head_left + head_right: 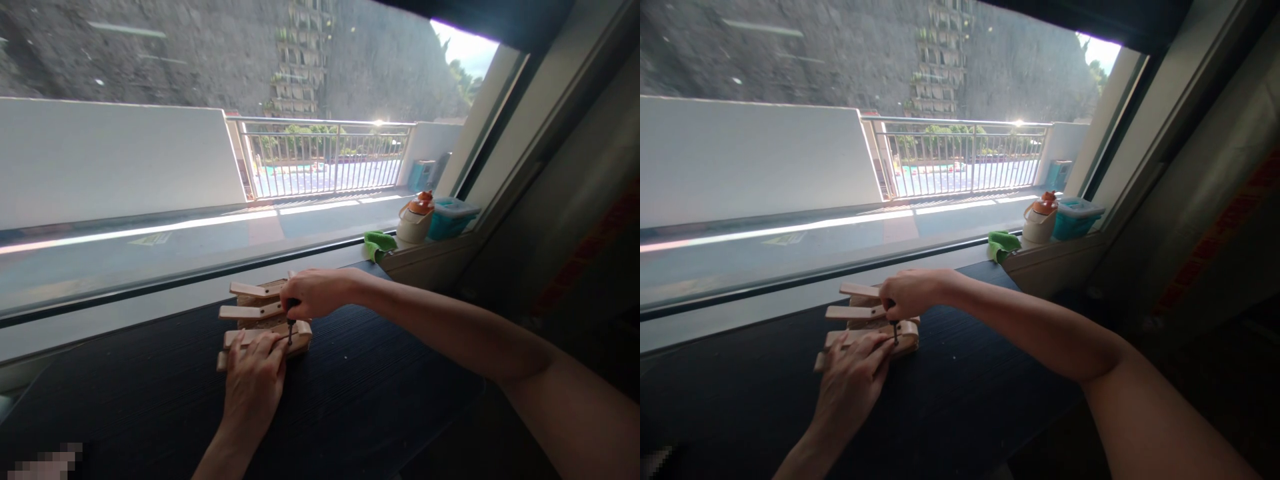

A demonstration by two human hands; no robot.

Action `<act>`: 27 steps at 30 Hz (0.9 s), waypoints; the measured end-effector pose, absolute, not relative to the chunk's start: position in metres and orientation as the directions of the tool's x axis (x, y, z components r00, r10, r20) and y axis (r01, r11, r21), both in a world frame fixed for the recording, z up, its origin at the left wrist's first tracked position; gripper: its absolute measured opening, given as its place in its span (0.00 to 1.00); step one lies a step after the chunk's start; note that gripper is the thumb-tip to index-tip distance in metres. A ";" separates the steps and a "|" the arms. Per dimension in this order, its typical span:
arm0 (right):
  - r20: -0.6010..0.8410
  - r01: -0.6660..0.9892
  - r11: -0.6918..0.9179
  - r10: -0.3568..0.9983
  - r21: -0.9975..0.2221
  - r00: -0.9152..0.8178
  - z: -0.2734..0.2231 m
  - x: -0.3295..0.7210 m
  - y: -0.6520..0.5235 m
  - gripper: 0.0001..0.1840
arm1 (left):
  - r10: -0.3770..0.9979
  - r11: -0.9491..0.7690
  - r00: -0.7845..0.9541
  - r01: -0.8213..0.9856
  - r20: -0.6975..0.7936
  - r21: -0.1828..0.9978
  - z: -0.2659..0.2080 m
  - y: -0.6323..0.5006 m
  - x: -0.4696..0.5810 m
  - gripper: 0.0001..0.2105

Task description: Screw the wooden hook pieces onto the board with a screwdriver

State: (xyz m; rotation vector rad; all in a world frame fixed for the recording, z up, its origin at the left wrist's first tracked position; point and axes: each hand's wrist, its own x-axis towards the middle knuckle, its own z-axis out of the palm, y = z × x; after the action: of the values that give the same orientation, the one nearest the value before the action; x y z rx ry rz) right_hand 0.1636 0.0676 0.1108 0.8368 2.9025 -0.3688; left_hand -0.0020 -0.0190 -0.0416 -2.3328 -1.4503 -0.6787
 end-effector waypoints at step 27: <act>-0.128 0.595 0.802 0.586 -0.054 -0.800 0.116 0.160 0.053 0.17 | 0.797 -0.406 0.314 0.911 0.516 0.071 -0.030 -0.026 0.008 0.12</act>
State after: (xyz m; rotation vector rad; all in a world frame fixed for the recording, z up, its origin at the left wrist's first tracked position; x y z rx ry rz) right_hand 0.1597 0.0529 0.1159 0.9478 2.8819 -0.1385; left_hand 0.0076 -0.0257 -0.0297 -2.3470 -1.5577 -0.7133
